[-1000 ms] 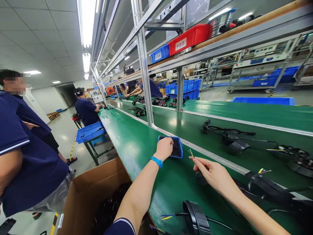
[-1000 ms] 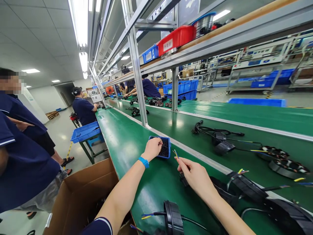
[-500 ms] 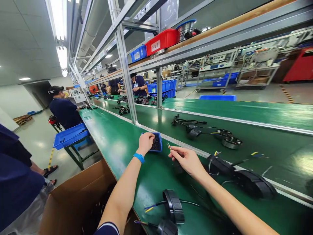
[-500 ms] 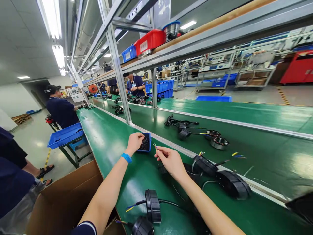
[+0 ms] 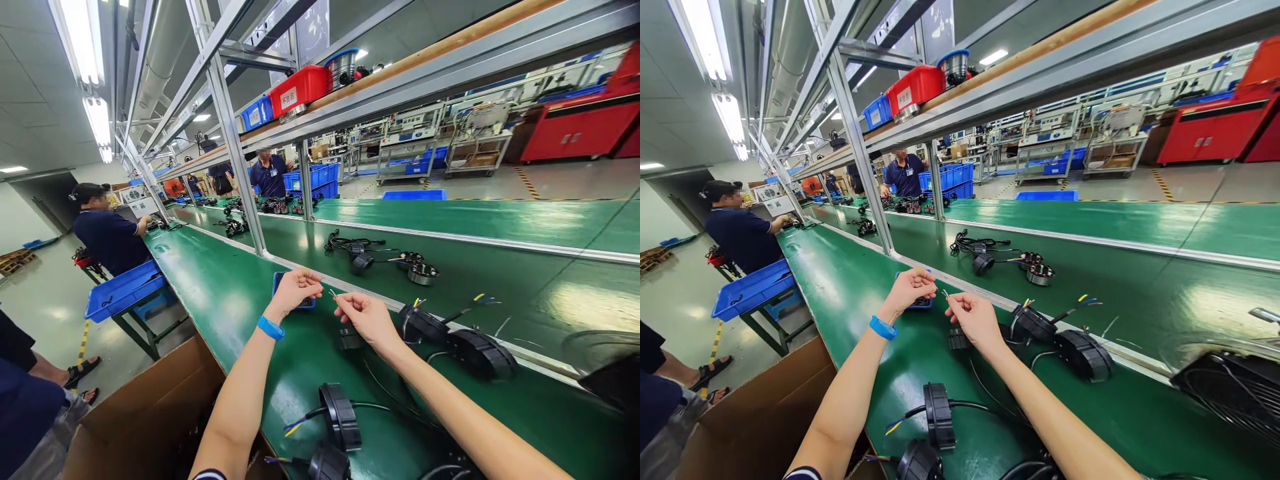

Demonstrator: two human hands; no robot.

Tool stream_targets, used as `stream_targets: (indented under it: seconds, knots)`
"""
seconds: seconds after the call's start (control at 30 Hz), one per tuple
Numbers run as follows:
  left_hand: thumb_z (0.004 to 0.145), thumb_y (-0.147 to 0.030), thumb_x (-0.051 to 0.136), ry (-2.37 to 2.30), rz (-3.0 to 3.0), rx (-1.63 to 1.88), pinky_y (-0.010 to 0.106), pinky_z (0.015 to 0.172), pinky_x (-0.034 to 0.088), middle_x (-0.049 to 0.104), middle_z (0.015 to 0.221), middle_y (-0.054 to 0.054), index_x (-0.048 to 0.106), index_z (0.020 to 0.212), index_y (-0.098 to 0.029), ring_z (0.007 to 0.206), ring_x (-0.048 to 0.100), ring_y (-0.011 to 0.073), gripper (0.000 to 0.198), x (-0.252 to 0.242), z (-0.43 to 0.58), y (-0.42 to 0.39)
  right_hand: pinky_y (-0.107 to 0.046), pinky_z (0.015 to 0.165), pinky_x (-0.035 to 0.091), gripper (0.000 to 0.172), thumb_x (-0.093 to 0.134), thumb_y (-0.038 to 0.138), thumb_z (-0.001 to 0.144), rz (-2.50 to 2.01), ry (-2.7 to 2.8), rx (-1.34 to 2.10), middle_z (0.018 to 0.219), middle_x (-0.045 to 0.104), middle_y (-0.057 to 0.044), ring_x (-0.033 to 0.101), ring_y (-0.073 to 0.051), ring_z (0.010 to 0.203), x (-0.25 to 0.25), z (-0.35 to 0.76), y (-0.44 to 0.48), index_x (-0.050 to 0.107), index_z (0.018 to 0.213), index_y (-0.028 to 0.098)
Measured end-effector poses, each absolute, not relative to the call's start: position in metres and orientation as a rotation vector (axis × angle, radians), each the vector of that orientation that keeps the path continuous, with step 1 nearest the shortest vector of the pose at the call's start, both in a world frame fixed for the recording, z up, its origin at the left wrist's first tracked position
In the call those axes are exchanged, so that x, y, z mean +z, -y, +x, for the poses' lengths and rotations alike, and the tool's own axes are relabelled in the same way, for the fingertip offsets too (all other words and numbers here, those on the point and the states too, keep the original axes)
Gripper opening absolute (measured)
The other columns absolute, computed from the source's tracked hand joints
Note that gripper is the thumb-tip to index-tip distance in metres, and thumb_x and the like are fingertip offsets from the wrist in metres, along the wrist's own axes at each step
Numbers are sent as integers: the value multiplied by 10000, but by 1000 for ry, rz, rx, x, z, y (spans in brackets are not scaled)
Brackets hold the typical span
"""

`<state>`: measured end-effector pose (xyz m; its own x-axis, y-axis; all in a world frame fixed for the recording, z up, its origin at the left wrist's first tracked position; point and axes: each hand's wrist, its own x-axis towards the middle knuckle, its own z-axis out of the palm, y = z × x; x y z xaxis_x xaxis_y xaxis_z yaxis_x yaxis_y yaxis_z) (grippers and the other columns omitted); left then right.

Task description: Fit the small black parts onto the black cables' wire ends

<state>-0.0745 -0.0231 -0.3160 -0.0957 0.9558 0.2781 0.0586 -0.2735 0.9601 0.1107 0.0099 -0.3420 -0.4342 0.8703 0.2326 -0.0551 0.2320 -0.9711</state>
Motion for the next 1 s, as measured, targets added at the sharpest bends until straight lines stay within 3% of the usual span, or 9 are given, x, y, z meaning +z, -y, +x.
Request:
stream_targets:
  seconds: [1.0]
  knots:
    - [598,-357,905,-1103,1322,1457,259,684,528,698,772,45,618,911,-105,684,691,140,494,-315,-67,24,-254,463,449,488,714,645,658,-773,1630,1401,604,690,-71,575,-139,470,-337,113,-7,688,708,159]
